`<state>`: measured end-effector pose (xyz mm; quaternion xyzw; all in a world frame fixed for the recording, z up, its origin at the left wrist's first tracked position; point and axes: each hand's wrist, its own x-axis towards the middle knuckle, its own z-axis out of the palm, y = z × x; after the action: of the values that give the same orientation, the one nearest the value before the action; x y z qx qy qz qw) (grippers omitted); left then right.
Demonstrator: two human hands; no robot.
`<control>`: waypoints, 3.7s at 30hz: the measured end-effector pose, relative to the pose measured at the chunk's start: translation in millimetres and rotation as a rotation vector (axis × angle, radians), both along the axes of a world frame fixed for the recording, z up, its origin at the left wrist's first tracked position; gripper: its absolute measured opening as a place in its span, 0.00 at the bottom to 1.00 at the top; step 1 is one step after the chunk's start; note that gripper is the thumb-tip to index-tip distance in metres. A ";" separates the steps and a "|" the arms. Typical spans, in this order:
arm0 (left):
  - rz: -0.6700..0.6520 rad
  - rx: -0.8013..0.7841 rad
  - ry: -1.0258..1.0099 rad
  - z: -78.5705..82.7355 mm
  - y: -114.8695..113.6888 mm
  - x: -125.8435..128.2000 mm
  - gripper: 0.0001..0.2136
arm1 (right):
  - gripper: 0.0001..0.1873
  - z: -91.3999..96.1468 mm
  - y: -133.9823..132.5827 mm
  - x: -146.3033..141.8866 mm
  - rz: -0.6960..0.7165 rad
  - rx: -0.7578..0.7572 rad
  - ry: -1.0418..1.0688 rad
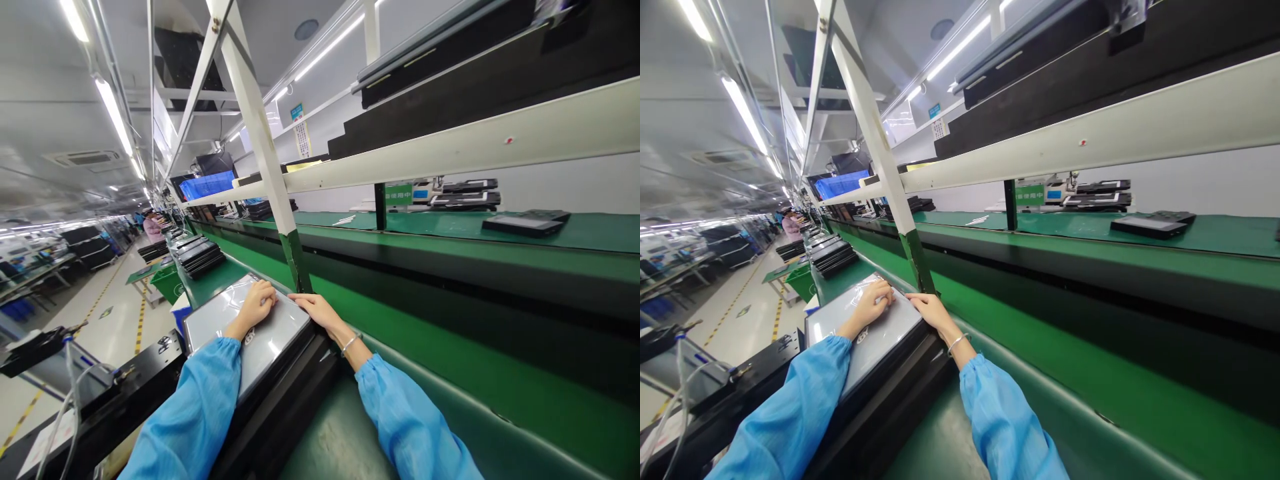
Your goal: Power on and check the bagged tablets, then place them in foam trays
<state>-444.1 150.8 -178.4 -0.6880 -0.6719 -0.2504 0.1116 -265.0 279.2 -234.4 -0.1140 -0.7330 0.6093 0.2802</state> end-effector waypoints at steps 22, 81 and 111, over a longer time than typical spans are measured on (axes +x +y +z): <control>0.004 0.023 -0.001 -7.3 8.4 2.2 0.08 | 0.22 2.5 -12.9 -9.2 -0.190 0.304 0.071; 0.462 -0.336 0.384 -2.9 26.2 -133.0 0.22 | 0.20 43.4 -81.0 12.8 -0.152 0.914 -0.171; 0.140 -0.274 0.246 -11.7 34.2 -157.4 0.18 | 0.20 36.1 -79.9 11.5 -0.157 0.921 -0.132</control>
<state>-601.5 185.0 -190.1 -0.6739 -0.7271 -0.0623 0.1154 -253.5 199.4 -198.3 -0.0716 -0.9324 0.1889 0.2996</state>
